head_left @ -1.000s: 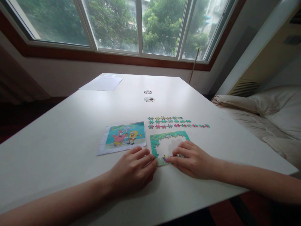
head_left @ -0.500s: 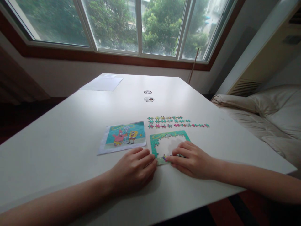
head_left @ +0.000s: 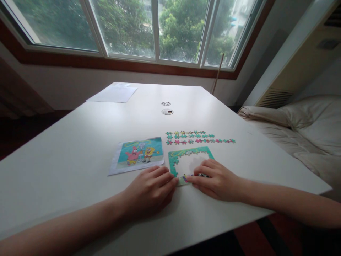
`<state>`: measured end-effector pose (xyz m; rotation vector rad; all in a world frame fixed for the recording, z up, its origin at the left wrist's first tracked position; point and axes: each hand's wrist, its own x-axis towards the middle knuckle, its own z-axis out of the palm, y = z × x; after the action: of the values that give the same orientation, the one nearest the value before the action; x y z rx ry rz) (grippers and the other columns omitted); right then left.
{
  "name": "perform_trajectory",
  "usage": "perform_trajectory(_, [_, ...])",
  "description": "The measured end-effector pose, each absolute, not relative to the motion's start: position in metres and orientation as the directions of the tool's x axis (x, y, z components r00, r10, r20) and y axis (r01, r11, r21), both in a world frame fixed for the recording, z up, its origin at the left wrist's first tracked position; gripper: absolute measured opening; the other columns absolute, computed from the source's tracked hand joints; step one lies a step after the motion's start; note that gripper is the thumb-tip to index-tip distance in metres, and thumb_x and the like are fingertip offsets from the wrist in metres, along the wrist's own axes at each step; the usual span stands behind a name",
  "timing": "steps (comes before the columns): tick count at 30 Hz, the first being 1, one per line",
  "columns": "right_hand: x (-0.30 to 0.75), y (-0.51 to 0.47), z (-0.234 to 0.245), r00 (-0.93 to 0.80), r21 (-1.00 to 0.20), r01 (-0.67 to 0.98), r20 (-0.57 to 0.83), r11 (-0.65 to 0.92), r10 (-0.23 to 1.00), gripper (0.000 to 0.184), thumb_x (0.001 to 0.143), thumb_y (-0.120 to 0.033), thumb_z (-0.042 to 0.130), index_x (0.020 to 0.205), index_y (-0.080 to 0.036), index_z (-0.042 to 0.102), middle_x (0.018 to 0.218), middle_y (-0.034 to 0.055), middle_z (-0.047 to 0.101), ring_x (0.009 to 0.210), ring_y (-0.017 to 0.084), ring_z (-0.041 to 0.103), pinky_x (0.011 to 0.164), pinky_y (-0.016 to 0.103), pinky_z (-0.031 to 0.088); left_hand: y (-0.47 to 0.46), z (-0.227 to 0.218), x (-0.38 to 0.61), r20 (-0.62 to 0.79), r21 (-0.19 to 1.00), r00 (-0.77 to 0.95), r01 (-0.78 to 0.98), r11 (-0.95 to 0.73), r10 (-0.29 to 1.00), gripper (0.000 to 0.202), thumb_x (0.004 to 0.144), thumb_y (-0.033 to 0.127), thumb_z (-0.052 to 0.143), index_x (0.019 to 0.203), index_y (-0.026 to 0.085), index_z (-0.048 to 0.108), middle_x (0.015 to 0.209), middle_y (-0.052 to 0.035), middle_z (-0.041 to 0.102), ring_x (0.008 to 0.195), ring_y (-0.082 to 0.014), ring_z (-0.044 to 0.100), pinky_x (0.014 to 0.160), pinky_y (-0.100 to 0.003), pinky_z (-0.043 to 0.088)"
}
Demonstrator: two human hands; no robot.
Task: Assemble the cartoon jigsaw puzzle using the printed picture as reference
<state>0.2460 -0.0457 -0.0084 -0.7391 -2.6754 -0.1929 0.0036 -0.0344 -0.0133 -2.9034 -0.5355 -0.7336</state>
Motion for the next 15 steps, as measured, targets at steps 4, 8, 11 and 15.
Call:
perform_trajectory(4, [0.2462, -0.0457, -0.0084, -0.797, 0.027, 0.518, 0.378, 0.855, 0.471, 0.021, 0.086, -0.021, 0.048, 0.102, -0.021, 0.063, 0.081, 0.0044, 0.062, 0.074, 0.014, 0.048, 0.068, 0.028, 0.038, -0.0348, -0.0128, 0.0042, 0.476, 0.037, 0.812, 0.365, -0.93, 0.338, 0.019, 0.085, 0.012, 0.043, 0.092, 0.014, 0.061, 0.076, -0.0068, 0.063, 0.077, -0.0176, 0.057, 0.068, -0.031, 0.05])
perform_trajectory(8, [0.2465, -0.0455, -0.0086, -0.802, 0.025, 0.52, 0.359, 0.854, 0.478, 0.022, 0.087, -0.022, 0.047, 0.103, -0.021, 0.062, 0.082, 0.005, 0.061, 0.074, 0.014, 0.048, 0.069, 0.028, 0.038, -0.0363, -0.0126, 0.004, 0.492, 0.039, 0.784, 0.415, -0.909, 0.378, 0.018, 0.084, 0.012, 0.044, 0.091, 0.015, 0.061, 0.081, -0.0072, 0.063, 0.081, -0.0187, 0.057, 0.07, -0.032, 0.05])
perform_trajectory(11, [0.2459, -0.0457, -0.0075, -0.801, 0.028, 0.52, 0.364, 0.854, 0.476, 0.022, 0.087, -0.022, 0.047, 0.102, -0.021, 0.063, 0.082, 0.0052, 0.061, 0.073, 0.014, 0.048, 0.069, 0.028, 0.038, -0.0364, -0.0139, 0.0033, 0.494, 0.026, 0.763, 0.467, -0.884, 0.418, 0.017, 0.082, 0.014, 0.046, 0.09, 0.016, 0.061, 0.081, -0.0065, 0.063, 0.082, -0.0207, 0.057, 0.07, -0.036, 0.05])
perform_trajectory(15, [0.2457, -0.0455, -0.0069, -0.796, 0.027, 0.515, 0.387, 0.857, 0.466, 0.022, 0.087, -0.022, 0.047, 0.101, -0.021, 0.063, 0.081, 0.0045, 0.061, 0.072, 0.014, 0.047, 0.068, 0.027, 0.039, -0.036, -0.0146, 0.0034, 0.476, 0.019, 0.769, 0.476, -0.879, 0.427, 0.017, 0.082, 0.015, 0.046, 0.09, 0.016, 0.061, 0.081, -0.0064, 0.064, 0.081, -0.0214, 0.057, 0.07, -0.036, 0.05])
